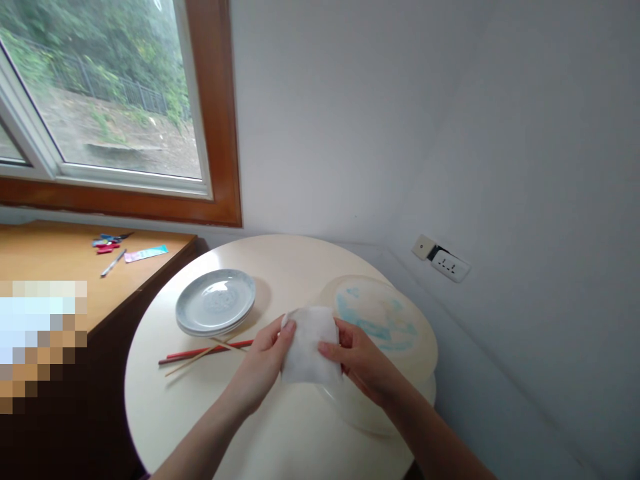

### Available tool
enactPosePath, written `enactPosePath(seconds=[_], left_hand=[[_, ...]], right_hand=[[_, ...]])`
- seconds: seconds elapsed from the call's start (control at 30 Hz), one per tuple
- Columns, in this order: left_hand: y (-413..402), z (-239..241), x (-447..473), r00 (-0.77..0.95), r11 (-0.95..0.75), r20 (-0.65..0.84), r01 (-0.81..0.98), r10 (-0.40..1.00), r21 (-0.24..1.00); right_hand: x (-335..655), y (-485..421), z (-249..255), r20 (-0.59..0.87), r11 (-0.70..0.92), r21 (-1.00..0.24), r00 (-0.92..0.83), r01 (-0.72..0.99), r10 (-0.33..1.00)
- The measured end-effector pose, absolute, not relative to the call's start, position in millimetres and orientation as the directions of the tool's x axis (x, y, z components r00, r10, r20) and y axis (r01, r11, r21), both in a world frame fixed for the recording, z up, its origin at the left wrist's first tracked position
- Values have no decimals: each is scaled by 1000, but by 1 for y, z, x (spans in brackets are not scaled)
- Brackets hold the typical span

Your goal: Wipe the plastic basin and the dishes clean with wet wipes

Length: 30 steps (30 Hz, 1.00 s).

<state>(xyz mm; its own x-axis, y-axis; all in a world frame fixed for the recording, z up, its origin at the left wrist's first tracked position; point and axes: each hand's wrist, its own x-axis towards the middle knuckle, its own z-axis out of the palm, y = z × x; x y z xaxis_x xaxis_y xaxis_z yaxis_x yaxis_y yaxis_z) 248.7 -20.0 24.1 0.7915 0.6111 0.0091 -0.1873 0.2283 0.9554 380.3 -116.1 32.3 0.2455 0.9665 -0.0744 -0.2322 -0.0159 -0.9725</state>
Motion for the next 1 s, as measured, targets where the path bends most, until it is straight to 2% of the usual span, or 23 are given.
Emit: enactPosePath(seconds=[0.17,0.3,0.43,0.57,0.67,0.77,0.87,1.0], left_hand=[[-16,25,237,902,240,27,-144,431,960],[-9,29,227,902,158,103,-184,419,970],[-10,33,227,923,237,102,-201,371,950],[-18,38,229,894,7,94,-108,438,994],[-22,42,230,896,-54,101,-86,432,995],[-23,43,231,907,-60,127,-112,401,992],[-24,41,234,925,-18,103,-104,365,994],[-28,39,242,934,69,68,-98,350,993]], right_hand=[[385,-122,28,-34,57,-948,278,-312,960],[388,-129,30,35,114,-955,277,-273,960],[387,-133,32,41,133,-956,326,-263,944],[388,-134,32,-41,125,-894,356,-431,933],[388,-137,30,-57,96,-860,281,-502,958],[389,-141,25,-39,56,-911,220,-408,975],[389,-143,20,-79,-18,-951,188,-308,979],[387,-146,17,-73,-14,-954,186,-301,980]])
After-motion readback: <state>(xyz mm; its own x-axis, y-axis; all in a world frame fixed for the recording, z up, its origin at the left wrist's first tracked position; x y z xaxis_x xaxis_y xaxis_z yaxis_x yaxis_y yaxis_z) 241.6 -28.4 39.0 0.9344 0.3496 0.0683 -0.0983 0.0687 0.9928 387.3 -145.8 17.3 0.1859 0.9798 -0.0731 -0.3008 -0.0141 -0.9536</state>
